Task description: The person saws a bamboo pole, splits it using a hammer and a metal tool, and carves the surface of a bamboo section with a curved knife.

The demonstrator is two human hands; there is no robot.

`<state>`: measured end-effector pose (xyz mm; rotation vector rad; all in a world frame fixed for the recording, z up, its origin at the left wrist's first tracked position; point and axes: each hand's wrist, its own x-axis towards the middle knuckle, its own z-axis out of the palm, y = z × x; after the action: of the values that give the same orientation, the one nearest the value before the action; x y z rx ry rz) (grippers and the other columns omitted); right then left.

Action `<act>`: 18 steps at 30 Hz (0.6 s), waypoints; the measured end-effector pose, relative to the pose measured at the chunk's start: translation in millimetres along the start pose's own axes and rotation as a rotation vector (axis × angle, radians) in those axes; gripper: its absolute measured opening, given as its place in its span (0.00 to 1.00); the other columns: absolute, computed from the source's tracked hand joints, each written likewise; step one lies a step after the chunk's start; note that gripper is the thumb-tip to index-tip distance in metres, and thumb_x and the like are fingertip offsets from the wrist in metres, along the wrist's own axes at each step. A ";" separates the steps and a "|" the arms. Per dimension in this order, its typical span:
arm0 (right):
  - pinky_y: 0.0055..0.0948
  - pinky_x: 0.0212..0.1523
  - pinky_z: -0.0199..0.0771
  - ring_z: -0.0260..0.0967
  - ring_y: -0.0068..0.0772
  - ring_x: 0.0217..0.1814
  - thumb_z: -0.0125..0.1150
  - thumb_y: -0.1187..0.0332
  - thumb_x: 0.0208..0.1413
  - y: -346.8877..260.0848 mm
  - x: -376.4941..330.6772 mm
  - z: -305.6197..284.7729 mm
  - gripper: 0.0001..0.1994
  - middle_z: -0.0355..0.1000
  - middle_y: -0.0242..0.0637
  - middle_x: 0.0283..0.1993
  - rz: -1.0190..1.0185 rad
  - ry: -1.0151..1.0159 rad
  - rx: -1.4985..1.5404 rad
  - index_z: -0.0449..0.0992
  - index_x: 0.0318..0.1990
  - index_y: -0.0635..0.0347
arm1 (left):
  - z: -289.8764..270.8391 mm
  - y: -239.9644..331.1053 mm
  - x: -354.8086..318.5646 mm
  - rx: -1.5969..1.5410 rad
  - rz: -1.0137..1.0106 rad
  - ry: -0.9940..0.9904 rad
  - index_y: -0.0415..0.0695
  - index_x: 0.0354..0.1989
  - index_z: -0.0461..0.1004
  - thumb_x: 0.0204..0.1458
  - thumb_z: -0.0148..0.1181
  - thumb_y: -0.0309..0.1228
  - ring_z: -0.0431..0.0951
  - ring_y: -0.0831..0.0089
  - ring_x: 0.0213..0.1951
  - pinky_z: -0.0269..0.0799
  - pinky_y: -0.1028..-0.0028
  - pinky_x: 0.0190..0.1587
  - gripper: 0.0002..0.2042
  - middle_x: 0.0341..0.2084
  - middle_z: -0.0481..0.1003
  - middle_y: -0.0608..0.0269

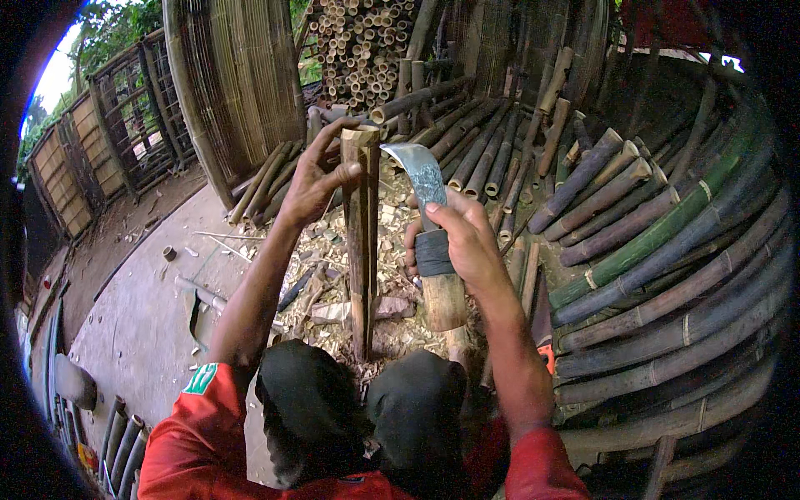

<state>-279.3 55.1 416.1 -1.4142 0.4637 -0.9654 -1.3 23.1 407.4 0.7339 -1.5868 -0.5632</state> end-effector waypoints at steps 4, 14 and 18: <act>0.30 0.25 0.81 0.76 0.30 0.24 0.50 0.63 0.66 -0.9 1.6 2.8 0.17 0.76 0.40 0.28 0.034 -0.051 0.012 0.72 0.55 0.66 | -0.4 4.8 -0.6 -0.059 -0.003 0.085 0.40 0.68 0.65 0.65 0.60 0.39 0.74 0.73 0.56 0.70 0.71 0.60 0.26 0.56 0.75 0.59; 0.31 0.22 0.81 0.76 0.29 0.23 0.50 0.64 0.65 8.4 25.3 11.8 0.16 0.76 0.39 0.27 0.125 -0.061 0.043 0.72 0.52 0.66 | -7.3 6.6 -3.5 0.177 0.027 0.214 0.36 0.65 0.68 0.63 0.62 0.33 0.77 0.73 0.51 0.75 0.71 0.54 0.24 0.50 0.79 0.55; 0.33 0.23 0.82 0.76 0.31 0.23 0.50 0.63 0.65 21.8 22.8 6.0 0.16 0.77 0.41 0.29 0.169 -0.114 0.121 0.73 0.51 0.66 | -14.6 -0.6 -3.2 0.141 0.063 0.167 0.39 0.63 0.69 0.63 0.63 0.34 0.78 0.72 0.49 0.75 0.71 0.53 0.23 0.49 0.80 0.55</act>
<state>-255.7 38.3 402.3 -1.2912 0.4254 -0.7602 13.3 25.7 406.9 0.8122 -1.4986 -0.3370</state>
